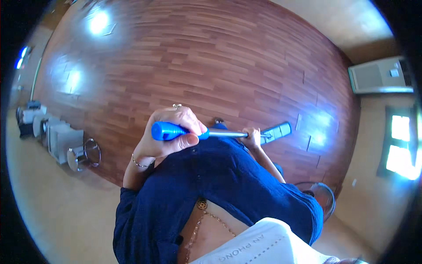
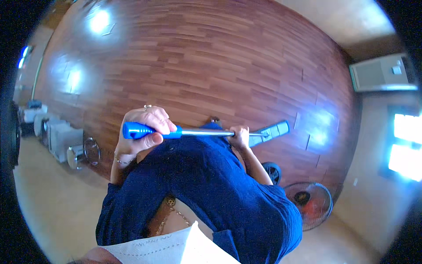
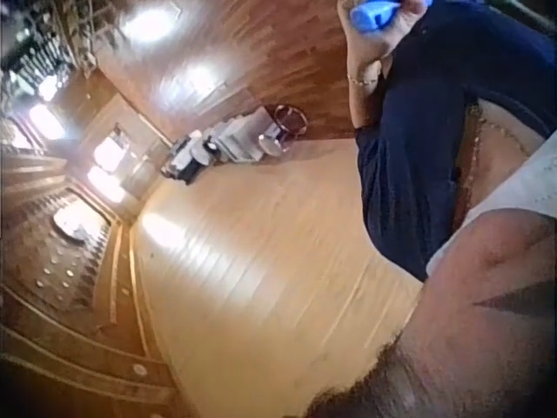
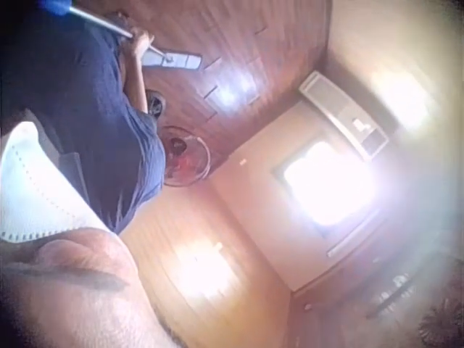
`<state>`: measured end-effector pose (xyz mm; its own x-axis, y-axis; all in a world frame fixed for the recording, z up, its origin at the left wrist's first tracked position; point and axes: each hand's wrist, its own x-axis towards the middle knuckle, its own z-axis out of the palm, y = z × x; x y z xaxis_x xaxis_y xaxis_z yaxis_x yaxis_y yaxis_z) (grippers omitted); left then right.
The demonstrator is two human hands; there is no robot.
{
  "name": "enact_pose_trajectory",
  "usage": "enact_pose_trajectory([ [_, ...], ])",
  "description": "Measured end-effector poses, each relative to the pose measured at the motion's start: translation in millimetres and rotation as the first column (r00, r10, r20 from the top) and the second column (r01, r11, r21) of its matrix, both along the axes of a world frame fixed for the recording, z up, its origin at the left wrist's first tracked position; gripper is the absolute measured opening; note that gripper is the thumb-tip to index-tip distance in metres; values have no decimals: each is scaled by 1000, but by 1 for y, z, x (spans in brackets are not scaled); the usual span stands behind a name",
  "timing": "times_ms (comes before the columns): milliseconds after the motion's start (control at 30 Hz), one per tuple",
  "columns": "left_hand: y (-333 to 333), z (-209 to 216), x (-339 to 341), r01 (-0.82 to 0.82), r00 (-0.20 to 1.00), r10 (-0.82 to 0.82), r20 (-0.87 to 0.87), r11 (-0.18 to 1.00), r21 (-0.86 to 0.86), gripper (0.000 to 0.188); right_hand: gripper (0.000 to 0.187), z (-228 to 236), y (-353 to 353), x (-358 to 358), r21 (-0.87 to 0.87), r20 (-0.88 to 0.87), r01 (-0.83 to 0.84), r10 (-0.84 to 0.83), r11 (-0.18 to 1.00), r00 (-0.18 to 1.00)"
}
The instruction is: Mopping a wooden floor using a flat mop.
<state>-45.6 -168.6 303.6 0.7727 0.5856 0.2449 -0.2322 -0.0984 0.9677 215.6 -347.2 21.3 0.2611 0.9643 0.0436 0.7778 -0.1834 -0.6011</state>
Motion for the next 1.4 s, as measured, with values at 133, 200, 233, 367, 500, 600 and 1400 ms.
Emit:
enact_pose_trajectory([
  [133, -13, 21, -19, -82, 995, 72, 65, 982, 171, 14, 29, 8, 23, 0, -23, -43, -230, 229, 973, 972],
  [200, -20, 28, -30, -99, 993, 76, 85, 945, 313, 16, 29, 20, 36, -9, 52, -37, -280, 282, 959, 959],
  [233, -22, 27, -37, -99, 990, 54, 131, 923, 372, 15, 27, 22, 43, -11, 34, -53, -300, 301, 953, 952],
  [367, -65, 63, -61, -237, 971, 217, 100, 826, 512, 14, 31, 35, 96, -33, 81, -197, -531, 536, 843, 821],
  [500, -122, 57, -70, -518, 850, 467, 244, 661, 542, 15, 33, 29, 129, -72, 36, -154, -744, 739, 667, 656],
  [600, -160, 70, -70, -585, 773, 597, 215, 540, 604, 19, 33, 28, 145, -114, 145, -96, -870, 882, 470, 461],
  [1400, -216, 19, -36, -773, 58, 965, 257, -119, 623, 33, 12, 41, 173, -248, 252, -119, -967, 993, 38, 8],
])
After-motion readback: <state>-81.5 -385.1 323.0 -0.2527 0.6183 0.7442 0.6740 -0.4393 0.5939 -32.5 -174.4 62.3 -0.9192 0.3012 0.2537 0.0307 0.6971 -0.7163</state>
